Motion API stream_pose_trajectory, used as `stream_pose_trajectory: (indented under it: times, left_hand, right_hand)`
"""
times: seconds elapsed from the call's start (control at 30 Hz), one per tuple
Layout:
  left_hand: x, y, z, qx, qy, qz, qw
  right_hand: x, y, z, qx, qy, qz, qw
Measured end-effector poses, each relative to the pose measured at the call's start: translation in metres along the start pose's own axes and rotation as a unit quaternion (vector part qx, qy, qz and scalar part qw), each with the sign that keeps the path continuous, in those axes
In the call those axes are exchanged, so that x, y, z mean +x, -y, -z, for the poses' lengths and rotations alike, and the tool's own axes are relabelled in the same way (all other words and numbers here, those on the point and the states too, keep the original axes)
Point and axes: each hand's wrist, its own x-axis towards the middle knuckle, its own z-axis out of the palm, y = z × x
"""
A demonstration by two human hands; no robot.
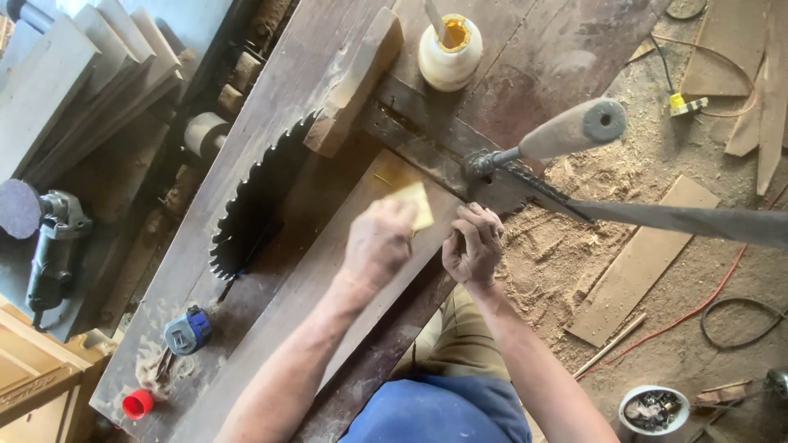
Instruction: Applying and spreading wood filler onto a long wooden board using a manual spreader.
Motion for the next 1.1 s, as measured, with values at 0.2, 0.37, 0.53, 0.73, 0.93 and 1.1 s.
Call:
stream_pose_trajectory:
  times: [0.2,0.37,0.53,0.73,0.93,1.1]
  left_hand:
    - [-0.018,-0.040,0.023,-0.007,-0.003,-0.102,0.995]
    - [-0.030,-0.025,0.031,-0.055,0.021,-0.132,0.989]
    - [-0.017,-0.022,0.010,-0.065,-0.033,-0.149,0.986]
    - [-0.024,-0.025,0.033,-0.079,0.023,-0.147,0.986]
    - [-0.005,-0.017,0.032,-0.064,0.043,-0.134,0.988]
    - [-0.037,0.030,0.059,-0.197,0.124,-0.231,0.945]
  right_hand:
    - [0.004,-0.002,-0.004,0.012,-0.033,0.010,0.999]
    - [-0.005,-0.007,-0.007,0.027,-0.058,0.007,0.998]
    - [-0.008,-0.008,-0.006,0.018,-0.054,-0.002,0.998]
    - [0.017,0.017,0.010,0.023,-0.055,0.004,0.998]
    - [0.006,0.020,0.016,0.009,-0.009,-0.017,1.000]
    - [0.028,0.038,0.026,-0.036,0.000,0.033,0.999]
